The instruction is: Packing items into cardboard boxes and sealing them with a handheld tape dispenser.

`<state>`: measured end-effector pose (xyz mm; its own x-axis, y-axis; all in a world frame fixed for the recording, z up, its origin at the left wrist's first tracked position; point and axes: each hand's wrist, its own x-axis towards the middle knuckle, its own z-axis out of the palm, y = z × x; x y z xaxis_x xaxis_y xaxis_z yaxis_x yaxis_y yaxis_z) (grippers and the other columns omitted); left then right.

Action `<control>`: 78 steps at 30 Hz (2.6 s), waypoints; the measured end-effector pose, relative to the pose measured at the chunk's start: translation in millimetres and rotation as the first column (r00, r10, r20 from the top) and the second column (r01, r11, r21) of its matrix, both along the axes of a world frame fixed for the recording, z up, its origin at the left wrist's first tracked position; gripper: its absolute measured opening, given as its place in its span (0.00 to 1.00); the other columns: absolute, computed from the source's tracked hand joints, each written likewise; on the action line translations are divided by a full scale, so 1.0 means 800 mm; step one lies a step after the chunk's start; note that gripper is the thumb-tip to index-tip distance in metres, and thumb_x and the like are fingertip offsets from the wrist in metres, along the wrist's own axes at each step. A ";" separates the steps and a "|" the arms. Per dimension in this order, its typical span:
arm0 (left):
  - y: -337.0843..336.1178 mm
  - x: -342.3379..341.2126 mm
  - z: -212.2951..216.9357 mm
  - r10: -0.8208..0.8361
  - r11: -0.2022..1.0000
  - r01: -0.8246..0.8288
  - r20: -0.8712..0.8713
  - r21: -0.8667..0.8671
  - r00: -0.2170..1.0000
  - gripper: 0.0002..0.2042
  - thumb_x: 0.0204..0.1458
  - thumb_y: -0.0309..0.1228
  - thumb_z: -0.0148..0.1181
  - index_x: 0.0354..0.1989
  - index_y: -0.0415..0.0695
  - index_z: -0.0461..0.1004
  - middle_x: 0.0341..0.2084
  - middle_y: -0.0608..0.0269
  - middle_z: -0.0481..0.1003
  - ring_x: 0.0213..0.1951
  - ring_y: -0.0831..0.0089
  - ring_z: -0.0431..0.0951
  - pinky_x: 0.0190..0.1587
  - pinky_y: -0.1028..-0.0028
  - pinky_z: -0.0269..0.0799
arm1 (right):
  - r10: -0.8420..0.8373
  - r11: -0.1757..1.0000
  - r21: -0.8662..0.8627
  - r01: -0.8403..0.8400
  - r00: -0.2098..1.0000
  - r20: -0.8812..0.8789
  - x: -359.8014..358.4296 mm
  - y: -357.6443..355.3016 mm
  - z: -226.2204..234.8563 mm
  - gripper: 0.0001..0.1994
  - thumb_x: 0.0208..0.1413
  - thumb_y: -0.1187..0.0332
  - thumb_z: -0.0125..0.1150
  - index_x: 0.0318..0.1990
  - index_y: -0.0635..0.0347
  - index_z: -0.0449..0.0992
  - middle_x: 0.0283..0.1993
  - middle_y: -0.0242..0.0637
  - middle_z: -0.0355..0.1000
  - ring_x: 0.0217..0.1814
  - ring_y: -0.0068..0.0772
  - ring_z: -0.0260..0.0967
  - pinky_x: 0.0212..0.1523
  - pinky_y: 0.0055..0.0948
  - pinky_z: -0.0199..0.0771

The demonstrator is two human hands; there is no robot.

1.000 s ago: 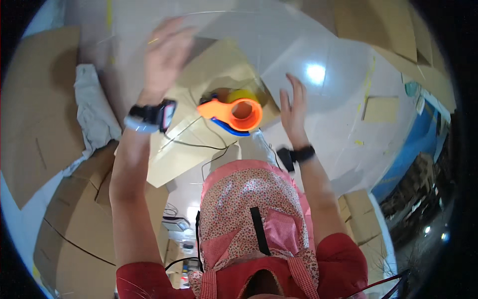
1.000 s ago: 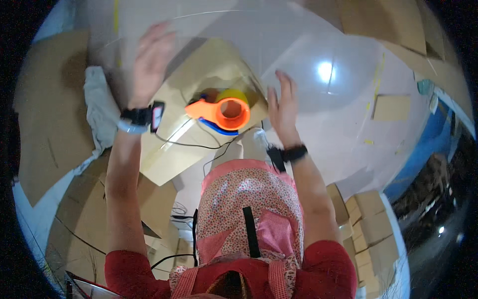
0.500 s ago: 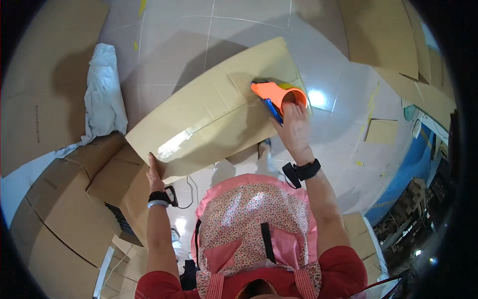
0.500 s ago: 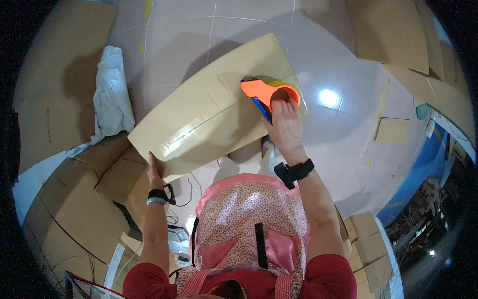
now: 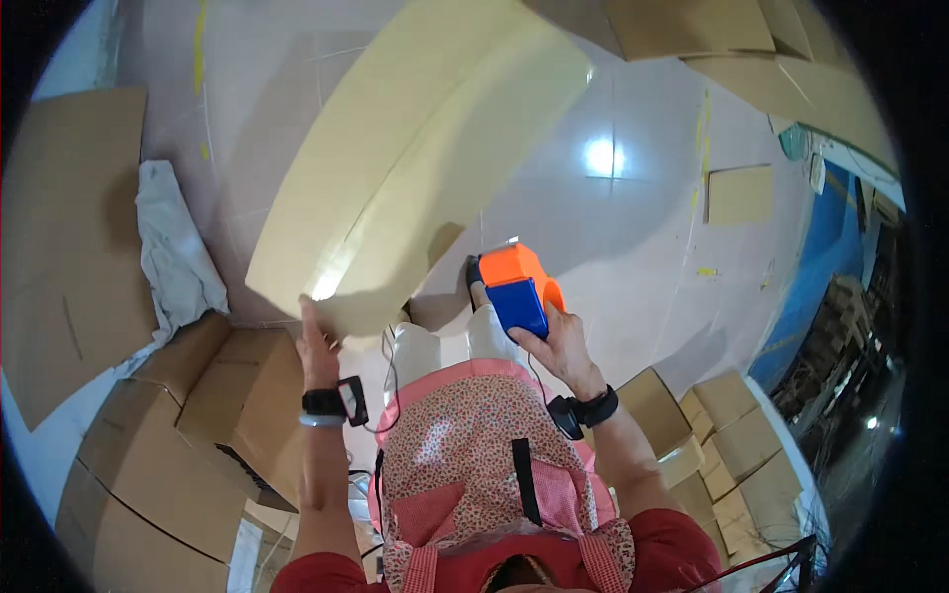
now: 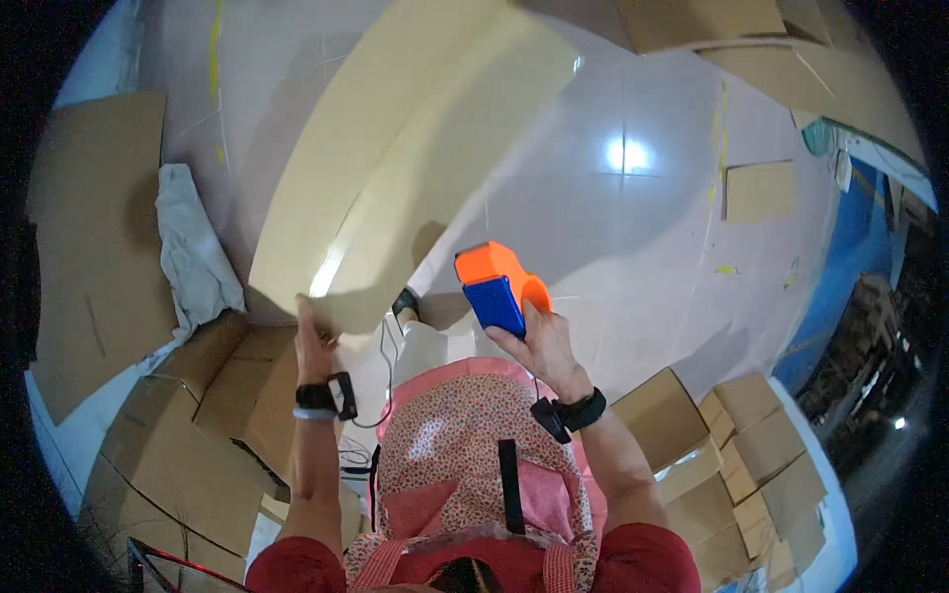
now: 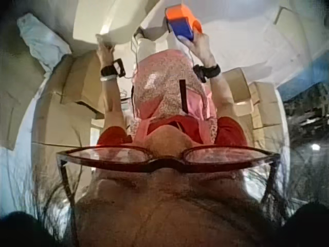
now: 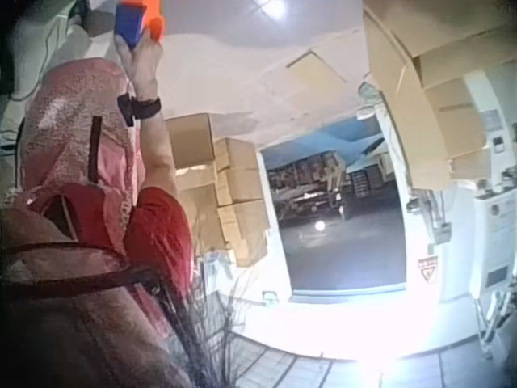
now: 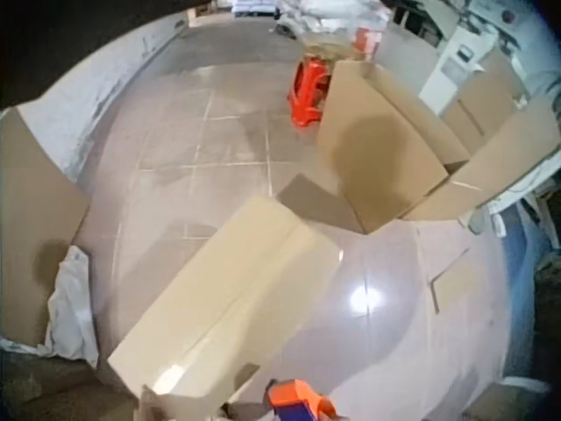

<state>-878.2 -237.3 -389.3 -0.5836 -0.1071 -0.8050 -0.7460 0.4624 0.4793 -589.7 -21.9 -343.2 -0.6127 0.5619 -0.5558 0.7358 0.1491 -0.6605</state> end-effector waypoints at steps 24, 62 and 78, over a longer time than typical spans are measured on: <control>0.159 0.003 0.016 -0.743 0.558 0.333 0.278 0.760 0.609 0.11 0.56 0.33 0.51 0.41 0.40 0.75 0.34 0.64 0.77 0.38 0.76 0.75 0.46 0.76 0.69 | 0.131 0.964 -0.184 -0.194 0.943 -0.305 -0.076 0.033 0.029 0.20 0.39 0.60 0.69 0.35 0.64 0.73 0.24 0.44 0.71 0.24 0.42 0.71 0.28 0.32 0.70; 0.251 -0.229 -0.145 -0.672 0.707 0.693 -0.172 0.142 0.721 0.14 0.55 0.36 0.55 0.48 0.46 0.72 0.40 0.68 0.75 0.38 0.77 0.74 0.41 0.74 0.72 | -0.096 0.952 -0.288 0.102 0.995 0.036 0.067 0.058 0.044 0.19 0.40 0.57 0.66 0.31 0.66 0.75 0.20 0.34 0.69 0.23 0.18 0.64 0.23 0.24 0.65; 0.236 -0.239 -0.144 -0.450 0.769 0.603 -0.490 0.213 0.747 0.17 0.57 0.41 0.50 0.50 0.43 0.70 0.41 0.63 0.73 0.45 0.74 0.71 0.47 0.72 0.65 | -0.078 0.996 -0.034 0.079 0.997 0.025 0.001 0.071 -0.107 0.17 0.45 0.58 0.64 0.32 0.64 0.75 0.24 0.40 0.73 0.25 0.30 0.72 0.29 0.29 0.70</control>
